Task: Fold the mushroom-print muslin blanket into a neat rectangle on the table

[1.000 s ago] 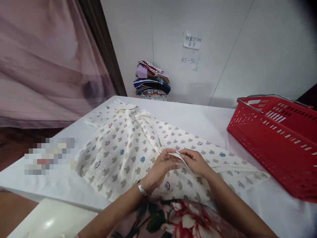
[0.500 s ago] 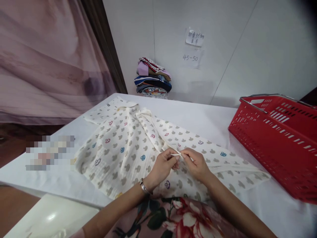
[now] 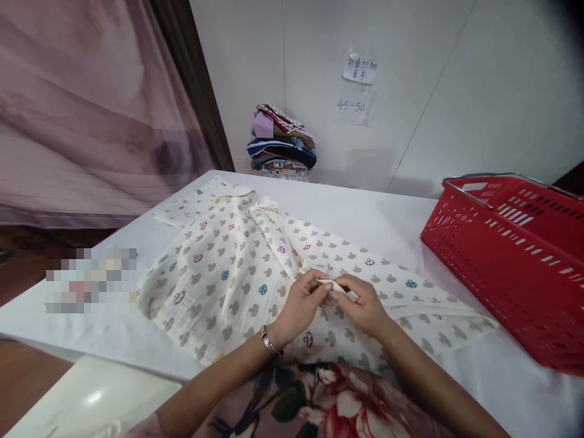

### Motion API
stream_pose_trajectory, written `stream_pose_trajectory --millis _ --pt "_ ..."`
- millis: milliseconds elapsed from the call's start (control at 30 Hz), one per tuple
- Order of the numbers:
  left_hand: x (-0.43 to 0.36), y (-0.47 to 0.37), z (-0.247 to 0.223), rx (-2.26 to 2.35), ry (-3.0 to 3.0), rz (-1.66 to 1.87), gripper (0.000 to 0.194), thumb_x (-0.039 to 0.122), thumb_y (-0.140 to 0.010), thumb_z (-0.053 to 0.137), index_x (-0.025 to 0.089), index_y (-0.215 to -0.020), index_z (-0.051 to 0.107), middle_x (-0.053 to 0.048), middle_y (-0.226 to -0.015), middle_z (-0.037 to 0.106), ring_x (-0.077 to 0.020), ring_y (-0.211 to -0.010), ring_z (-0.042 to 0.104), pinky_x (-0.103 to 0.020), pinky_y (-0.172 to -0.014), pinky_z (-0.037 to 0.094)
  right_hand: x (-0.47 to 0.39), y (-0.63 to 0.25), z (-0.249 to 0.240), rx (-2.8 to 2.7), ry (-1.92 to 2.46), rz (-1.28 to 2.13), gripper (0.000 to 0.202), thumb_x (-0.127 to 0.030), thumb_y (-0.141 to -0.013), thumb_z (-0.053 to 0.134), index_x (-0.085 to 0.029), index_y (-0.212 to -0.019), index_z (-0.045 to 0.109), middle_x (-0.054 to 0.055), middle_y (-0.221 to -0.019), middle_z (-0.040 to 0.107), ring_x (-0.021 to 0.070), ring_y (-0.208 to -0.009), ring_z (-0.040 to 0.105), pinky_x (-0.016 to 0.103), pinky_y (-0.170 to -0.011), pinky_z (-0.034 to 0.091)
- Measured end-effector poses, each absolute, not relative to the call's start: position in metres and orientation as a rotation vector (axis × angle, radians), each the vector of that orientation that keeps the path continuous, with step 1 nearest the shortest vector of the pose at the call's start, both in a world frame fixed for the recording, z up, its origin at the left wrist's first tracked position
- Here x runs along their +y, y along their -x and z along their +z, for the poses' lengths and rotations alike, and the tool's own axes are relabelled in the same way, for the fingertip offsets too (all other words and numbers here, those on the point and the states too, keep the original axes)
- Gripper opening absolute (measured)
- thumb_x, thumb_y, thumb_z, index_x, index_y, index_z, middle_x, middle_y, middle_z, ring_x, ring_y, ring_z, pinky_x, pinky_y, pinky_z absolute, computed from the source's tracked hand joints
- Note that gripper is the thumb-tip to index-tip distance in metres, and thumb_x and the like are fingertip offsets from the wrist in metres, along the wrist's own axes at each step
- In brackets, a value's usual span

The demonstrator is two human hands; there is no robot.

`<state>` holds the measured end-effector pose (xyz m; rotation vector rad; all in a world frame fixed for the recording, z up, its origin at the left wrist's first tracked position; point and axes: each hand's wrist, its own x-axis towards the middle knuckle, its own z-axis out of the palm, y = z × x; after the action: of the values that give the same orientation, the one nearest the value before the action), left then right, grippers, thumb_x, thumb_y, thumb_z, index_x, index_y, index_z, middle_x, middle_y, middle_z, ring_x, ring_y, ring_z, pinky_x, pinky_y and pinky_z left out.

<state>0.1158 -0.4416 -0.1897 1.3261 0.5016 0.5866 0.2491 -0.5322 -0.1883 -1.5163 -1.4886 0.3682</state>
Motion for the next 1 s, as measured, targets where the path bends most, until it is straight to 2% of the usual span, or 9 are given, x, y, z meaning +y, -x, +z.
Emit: stream_pose_trajectory --millis 133,433,733,1000 --pt "-0.441 -0.116 -0.190 0.495 -1.341 0.573 0.022 0.038 -0.079 0.059 0.017 -0.084 0.054 0.002 -0.063 0.059 -0.0108 -0.059 0.057 -0.022 -0.057 0.045 -0.532 -0.250 -0.190 -1.426 1.507 0.332 0.014 -0.028 -0.086 0.050 -0.021 -0.085 0.062 0.002 -0.075 0.062 0.0146 -0.069 0.056 0.027 -0.065 0.045" --pt "-0.442 -0.115 -0.190 0.440 -1.368 0.570 0.018 0.036 -0.081 0.057 0.017 -0.083 0.055 0.001 -0.066 0.059 -0.0108 -0.061 0.056 -0.022 -0.060 0.045 -0.533 -0.252 -0.189 -1.325 1.514 0.389 0.018 -0.025 -0.079 0.057 -0.021 -0.096 0.061 0.002 -0.086 0.063 0.0147 -0.075 0.057 0.026 -0.068 0.046" --pt "-0.441 -0.119 -0.192 0.436 -1.375 0.557 0.016 0.034 -0.082 0.055 0.018 -0.083 0.053 0.002 -0.067 0.059 -0.0108 -0.062 0.056 -0.023 -0.060 0.045 -0.534 -0.251 -0.186 -1.440 1.508 0.246 0.015 -0.023 -0.083 0.052 -0.022 -0.094 0.061 0.002 -0.081 0.061 0.0149 -0.074 0.056 0.028 -0.068 0.045" --pt "-0.425 -0.130 -0.197 0.488 -1.644 0.503 0.022 0.025 -0.081 0.050 0.021 -0.102 0.053 0.004 -0.066 0.058 -0.0108 -0.058 0.056 -0.023 -0.059 0.045 -0.539 -0.266 -0.176 -1.425 1.503 0.062 0.015 -0.022 -0.085 0.050 -0.021 -0.097 0.060 0.004 -0.085 0.061 0.0160 -0.076 0.056 0.030 -0.066 0.045"
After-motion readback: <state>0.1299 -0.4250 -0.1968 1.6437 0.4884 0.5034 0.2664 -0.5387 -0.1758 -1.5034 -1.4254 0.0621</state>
